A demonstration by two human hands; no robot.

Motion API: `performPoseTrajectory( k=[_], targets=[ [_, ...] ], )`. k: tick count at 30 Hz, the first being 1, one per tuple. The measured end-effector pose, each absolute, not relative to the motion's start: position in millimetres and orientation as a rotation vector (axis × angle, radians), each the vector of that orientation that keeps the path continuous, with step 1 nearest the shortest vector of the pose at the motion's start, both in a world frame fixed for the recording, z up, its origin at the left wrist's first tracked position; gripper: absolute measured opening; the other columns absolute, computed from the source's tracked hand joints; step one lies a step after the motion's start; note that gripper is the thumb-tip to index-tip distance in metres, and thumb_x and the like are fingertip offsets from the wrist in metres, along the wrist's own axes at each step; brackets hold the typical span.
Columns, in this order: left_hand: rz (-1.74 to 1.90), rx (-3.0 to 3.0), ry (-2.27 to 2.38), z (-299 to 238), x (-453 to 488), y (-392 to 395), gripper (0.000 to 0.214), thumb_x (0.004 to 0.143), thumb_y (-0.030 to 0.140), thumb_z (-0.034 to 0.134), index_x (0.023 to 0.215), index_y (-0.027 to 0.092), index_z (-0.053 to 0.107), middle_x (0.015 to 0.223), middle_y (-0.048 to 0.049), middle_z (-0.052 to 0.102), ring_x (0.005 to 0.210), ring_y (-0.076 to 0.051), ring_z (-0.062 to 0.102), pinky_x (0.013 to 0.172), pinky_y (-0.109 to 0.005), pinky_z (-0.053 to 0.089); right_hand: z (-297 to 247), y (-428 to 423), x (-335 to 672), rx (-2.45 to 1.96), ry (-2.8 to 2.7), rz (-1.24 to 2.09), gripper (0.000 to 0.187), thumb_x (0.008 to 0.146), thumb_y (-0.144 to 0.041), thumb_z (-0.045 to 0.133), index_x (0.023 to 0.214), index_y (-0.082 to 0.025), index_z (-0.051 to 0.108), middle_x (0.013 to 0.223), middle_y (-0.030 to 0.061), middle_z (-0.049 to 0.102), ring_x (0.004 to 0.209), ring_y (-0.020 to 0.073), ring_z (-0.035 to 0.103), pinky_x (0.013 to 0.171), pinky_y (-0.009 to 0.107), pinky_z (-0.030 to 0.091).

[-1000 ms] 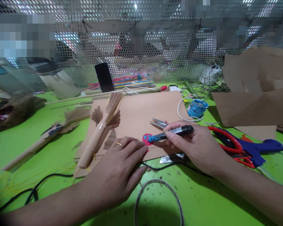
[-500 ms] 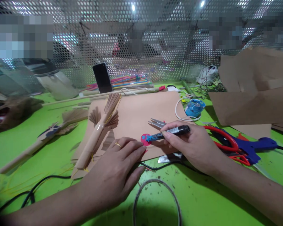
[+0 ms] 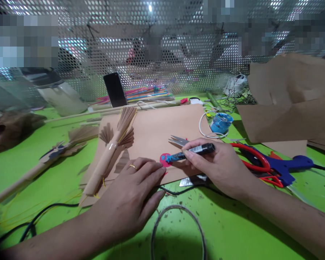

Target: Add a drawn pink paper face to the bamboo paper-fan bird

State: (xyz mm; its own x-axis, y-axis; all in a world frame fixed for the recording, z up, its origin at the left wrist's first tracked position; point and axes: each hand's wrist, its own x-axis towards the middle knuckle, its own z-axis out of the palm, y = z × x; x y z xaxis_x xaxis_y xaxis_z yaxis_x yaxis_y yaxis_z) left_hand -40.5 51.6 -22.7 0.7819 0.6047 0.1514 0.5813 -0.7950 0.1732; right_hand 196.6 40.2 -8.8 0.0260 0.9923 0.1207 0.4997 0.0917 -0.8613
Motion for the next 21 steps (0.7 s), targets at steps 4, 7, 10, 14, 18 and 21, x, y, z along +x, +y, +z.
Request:
performPoseTrajectory(
  k=[4,7,10,14,18,21],
  targets=[
    [0.313,2.856,0.950,-22.9,-40.5,51.3,0.038,0.095,0.033,0.044,0.128,0.016,0.054,0.116,-0.0104,0.057,0.107,-0.030,0.044,0.092,-0.052,0.042,-8.8,40.0,195.8,-1.503,-1.569,0.801,0.026,0.083,-0.047,0.065,0.089,-0.022,0.070,0.088,0.0056,0.071,0.072,0.0179,0.067,0.062,0.029,0.057],
    [0.316,2.857,0.947,-22.7,-40.0,51.9,0.038,0.095,0.033,0.044,0.127,0.016,0.054,0.116,-0.0104,0.057,0.106,-0.030,0.044,0.091,-0.052,0.043,-8.6,39.8,195.8,-1.506,-1.558,0.797,0.027,0.082,-0.047,0.065,0.088,-0.021,0.070,0.087,0.0058,0.071,0.071,0.0179,0.067,0.061,0.028,0.057],
    [0.312,2.862,0.949,-22.1,-39.4,52.3,0.038,0.095,0.033,0.044,0.128,0.016,0.054,0.116,-0.0108,0.057,0.107,-0.030,0.044,0.091,-0.052,0.043,-7.7,40.1,195.6,-1.492,-1.548,0.821,0.028,0.081,-0.047,0.067,0.088,-0.020,0.071,0.083,0.0055,0.071,0.069,0.0177,0.067,0.062,0.029,0.057],
    [0.304,2.863,0.949,-21.6,-39.9,51.5,0.038,0.095,0.033,0.043,0.128,0.015,0.054,0.116,-0.0109,0.057,0.107,-0.030,0.044,0.091,-0.052,0.043,-6.0,40.1,194.3,-1.468,-1.522,0.866,0.028,0.081,-0.046,0.068,0.089,-0.019,0.070,0.083,0.0046,0.071,0.069,0.0160,0.067,0.063,0.026,0.058],
    [0.308,2.861,0.955,-22.4,-40.3,51.2,0.038,0.095,0.033,0.044,0.128,0.015,0.054,0.117,-0.0106,0.057,0.107,-0.030,0.044,0.092,-0.052,0.043,-5.6,39.1,193.6,-1.471,-1.484,0.880,0.027,0.082,-0.044,0.068,0.088,-0.019,0.069,0.085,0.0040,0.070,0.068,0.0138,0.066,0.062,0.023,0.057],
    [0.312,2.861,0.952,-22.9,-40.0,51.7,0.039,0.096,0.033,0.043,0.128,0.016,0.053,0.117,-0.0105,0.057,0.107,-0.030,0.044,0.091,-0.052,0.043,-6.7,39.1,193.8,-1.462,-1.465,0.928,0.026,0.081,-0.044,0.069,0.089,-0.019,0.069,0.086,0.0035,0.071,0.070,0.0142,0.068,0.065,0.024,0.058]
  ],
)
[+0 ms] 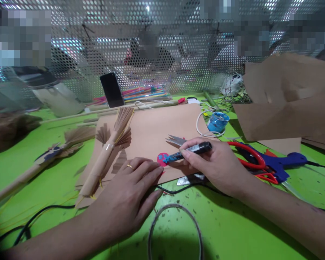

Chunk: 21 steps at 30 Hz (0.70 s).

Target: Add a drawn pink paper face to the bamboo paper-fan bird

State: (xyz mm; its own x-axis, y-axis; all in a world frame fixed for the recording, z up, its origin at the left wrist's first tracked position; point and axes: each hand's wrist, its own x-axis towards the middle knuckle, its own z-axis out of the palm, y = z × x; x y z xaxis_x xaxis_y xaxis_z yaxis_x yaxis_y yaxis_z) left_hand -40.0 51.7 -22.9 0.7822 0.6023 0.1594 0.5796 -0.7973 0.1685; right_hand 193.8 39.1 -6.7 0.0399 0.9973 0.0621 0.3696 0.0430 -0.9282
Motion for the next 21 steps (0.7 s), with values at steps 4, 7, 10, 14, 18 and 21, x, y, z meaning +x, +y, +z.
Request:
performPoseTrajectory(
  k=[4,7,10,14,18,21],
  targets=[
    [0.337,2.863,0.950,-22.6,-40.4,51.5,0.038,0.096,0.033,0.042,0.128,0.015,0.053,0.117,-0.0105,0.057,0.107,-0.030,0.044,0.091,-0.052,0.043,-7.3,39.4,193.7,-1.450,-1.456,0.939,0.025,0.081,-0.043,0.069,0.090,-0.020,0.070,0.087,0.0033,0.071,0.073,0.0147,0.068,0.066,0.024,0.059],
    [0.334,2.863,0.952,-22.8,-41.0,51.4,0.038,0.096,0.033,0.042,0.127,0.016,0.054,0.117,-0.0104,0.057,0.107,-0.030,0.044,0.091,-0.052,0.043,-5.6,38.7,192.8,-1.462,-1.451,0.935,0.024,0.082,-0.043,0.069,0.089,-0.019,0.070,0.081,0.0025,0.071,0.068,0.0124,0.067,0.061,0.020,0.057],
    [0.329,2.866,0.950,-23.8,-40.6,52.0,0.038,0.096,0.033,0.041,0.128,0.016,0.053,0.117,-0.0099,0.057,0.107,-0.029,0.044,0.092,-0.052,0.043,-4.9,38.2,192.6,-1.456,-1.441,0.958,0.024,0.083,-0.042,0.068,0.089,-0.019,0.069,0.080,0.0022,0.071,0.067,0.0120,0.068,0.061,0.019,0.057],
    [0.321,2.870,0.953,-24.9,-39.3,53.1,0.038,0.096,0.033,0.041,0.128,0.016,0.054,0.118,-0.0100,0.057,0.108,-0.030,0.044,0.092,-0.053,0.042,-6.8,39.0,193.9,-1.433,-1.493,0.928,0.023,0.084,-0.041,0.067,0.092,-0.020,0.070,0.089,0.0041,0.072,0.076,0.0156,0.070,0.067,0.023,0.059],
    [0.324,2.863,0.954,-24.9,-40.0,52.5,0.037,0.096,0.033,0.041,0.127,0.016,0.054,0.118,-0.0099,0.057,0.107,-0.030,0.044,0.091,-0.052,0.043,-7.2,39.2,194.3,-1.425,-1.470,0.946,0.022,0.084,-0.041,0.067,0.091,-0.020,0.069,0.089,0.0040,0.073,0.074,0.0155,0.070,0.066,0.024,0.060],
    [0.331,2.862,0.949,-24.5,-40.7,51.6,0.037,0.096,0.034,0.042,0.126,0.016,0.054,0.117,-0.0098,0.057,0.107,-0.029,0.044,0.091,-0.052,0.043,-5.8,39.0,194.0,-1.433,-1.483,0.940,0.021,0.084,-0.040,0.067,0.088,-0.020,0.069,0.083,0.0022,0.071,0.068,0.0127,0.068,0.063,0.022,0.058]
  ],
)
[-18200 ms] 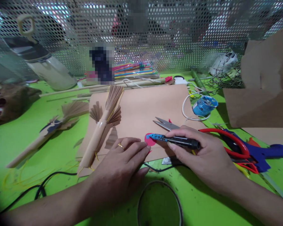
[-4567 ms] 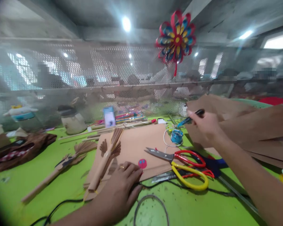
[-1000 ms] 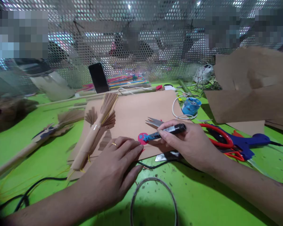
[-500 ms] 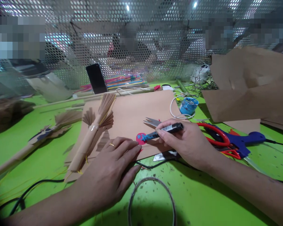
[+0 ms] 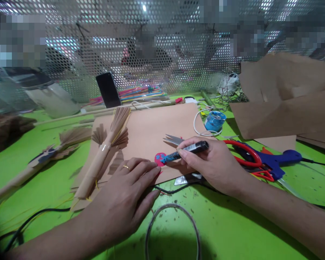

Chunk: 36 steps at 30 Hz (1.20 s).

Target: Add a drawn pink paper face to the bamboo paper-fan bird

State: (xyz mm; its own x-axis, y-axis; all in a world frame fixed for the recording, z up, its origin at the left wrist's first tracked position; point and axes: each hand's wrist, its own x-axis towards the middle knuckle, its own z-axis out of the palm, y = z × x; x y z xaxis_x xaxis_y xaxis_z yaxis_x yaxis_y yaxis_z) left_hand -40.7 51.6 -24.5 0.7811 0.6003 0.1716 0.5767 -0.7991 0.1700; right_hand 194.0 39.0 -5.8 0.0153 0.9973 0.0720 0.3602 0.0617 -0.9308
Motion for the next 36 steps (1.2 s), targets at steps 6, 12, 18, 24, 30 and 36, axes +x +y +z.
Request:
performPoseTrajectory(
  k=[6,12,18,24,30,36],
  targets=[
    [0.335,2.870,0.945,-23.8,-40.0,51.7,0.036,0.096,0.033,0.042,0.126,0.016,0.055,0.117,-0.0102,0.057,0.106,-0.029,0.044,0.091,-0.052,0.043,-4.8,38.5,193.3,-1.459,-1.476,0.844,0.023,0.082,-0.041,0.068,0.087,-0.019,0.070,0.088,0.0033,0.071,0.071,0.0127,0.067,0.065,0.021,0.057],
    [0.313,2.863,0.950,-23.7,-40.8,51.5,0.038,0.096,0.033,0.041,0.128,0.017,0.054,0.117,-0.0103,0.056,0.107,-0.030,0.044,0.092,-0.052,0.043,-7.7,38.2,193.8,-1.472,-1.374,0.888,0.027,0.081,-0.045,0.069,0.087,-0.019,0.069,0.082,0.0026,0.069,0.069,0.0125,0.067,0.060,0.020,0.057],
    [0.309,2.861,0.960,-22.0,-40.1,51.0,0.037,0.096,0.032,0.042,0.126,0.016,0.054,0.116,-0.0102,0.056,0.107,-0.029,0.043,0.092,-0.052,0.042,-8.2,36.7,195.1,-1.447,-1.391,0.841,0.027,0.085,-0.046,0.064,0.089,-0.019,0.067,0.070,0.0009,0.068,0.064,0.0112,0.064,0.059,0.019,0.055],
    [0.324,2.860,0.946,-20.9,-40.2,50.1,0.037,0.096,0.034,0.041,0.126,0.015,0.054,0.116,-0.0101,0.057,0.106,-0.029,0.043,0.092,-0.052,0.042,-9.6,36.4,193.8,-1.407,-1.355,0.865,0.030,0.085,-0.046,0.065,0.095,-0.019,0.064,0.067,0.0013,0.068,0.063,0.0135,0.064,0.059,0.023,0.056],
    [0.288,2.860,0.952,-20.5,-39.7,50.2,0.037,0.097,0.033,0.041,0.126,0.016,0.055,0.117,-0.0105,0.057,0.108,-0.029,0.044,0.093,-0.052,0.041,-10.8,33.7,196.7,-1.375,-1.342,0.974,0.028,0.085,-0.047,0.065,0.096,-0.021,0.063,0.072,0.0007,0.068,0.066,0.0143,0.066,0.061,0.024,0.058],
    [0.301,2.857,0.938,-22.1,-39.2,50.6,0.035,0.097,0.033,0.042,0.124,0.016,0.056,0.115,-0.0106,0.059,0.109,-0.029,0.046,0.095,-0.051,0.040,-9.7,33.3,197.4,-1.447,-1.396,0.908,0.027,0.084,-0.045,0.067,0.095,-0.021,0.065,0.077,0.0022,0.071,0.071,0.0150,0.068,0.066,0.024,0.057]
  ],
)
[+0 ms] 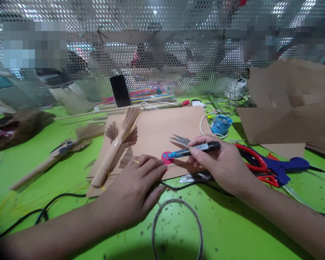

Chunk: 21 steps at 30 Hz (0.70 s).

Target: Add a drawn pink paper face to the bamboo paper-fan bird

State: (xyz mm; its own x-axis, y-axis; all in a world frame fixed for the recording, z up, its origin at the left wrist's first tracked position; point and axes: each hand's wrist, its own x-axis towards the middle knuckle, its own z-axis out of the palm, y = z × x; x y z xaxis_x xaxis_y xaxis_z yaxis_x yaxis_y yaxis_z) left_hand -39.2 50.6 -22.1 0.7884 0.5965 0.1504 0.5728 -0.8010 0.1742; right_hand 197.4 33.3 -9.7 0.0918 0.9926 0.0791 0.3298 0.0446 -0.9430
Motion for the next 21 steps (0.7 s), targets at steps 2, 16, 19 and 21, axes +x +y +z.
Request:
performPoseTrajectory(
  k=[2,16,19,21],
  targets=[
    [0.317,2.849,0.934,-23,-39,50,0.034,0.097,0.033,0.042,0.122,0.016,0.057,0.114,-0.0110,0.059,0.109,-0.028,0.047,0.095,-0.051,0.040,-11,34,199,-1.438,-1.356,0.916,0.028,0.083,-0.045,0.068,0.097,-0.021,0.064,0.074,0.0022,0.071,0.069,0.0152,0.068,0.066,0.025,0.057],
    [0.354,2.838,0.940,-21,-40,50,0.034,0.095,0.032,0.045,0.122,0.014,0.057,0.114,-0.0116,0.059,0.108,-0.028,0.049,0.095,-0.049,0.041,-10,33,197,-1.446,-1.410,0.961,0.021,0.083,-0.039,0.069,0.093,-0.021,0.064,0.074,0.0006,0.069,0.067,0.0139,0.067,0.067,0.024,0.056],
    [0.348,2.836,0.946,-20,-40,50,0.033,0.095,0.032,0.046,0.120,0.014,0.058,0.114,-0.0118,0.059,0.107,-0.029,0.048,0.094,-0.049,0.042,-5,33,193,-1.476,-1.434,0.925,0.022,0.082,-0.039,0.069,0.094,-0.021,0.065,0.074,0.0011,0.071,0.067,0.0140,0.068,0.065,0.023,0.057],
    [0.343,2.837,0.939,-20,-40,50,0.033,0.094,0.031,0.046,0.120,0.014,0.058,0.113,-0.0115,0.059,0.106,-0.028,0.049,0.094,-0.049,0.042,-3,33,191,-1.482,-1.458,0.913,0.022,0.082,-0.040,0.069,0.093,-0.021,0.065,0.074,0.0014,0.071,0.066,0.0142,0.068,0.064,0.023,0.057]
  ],
)
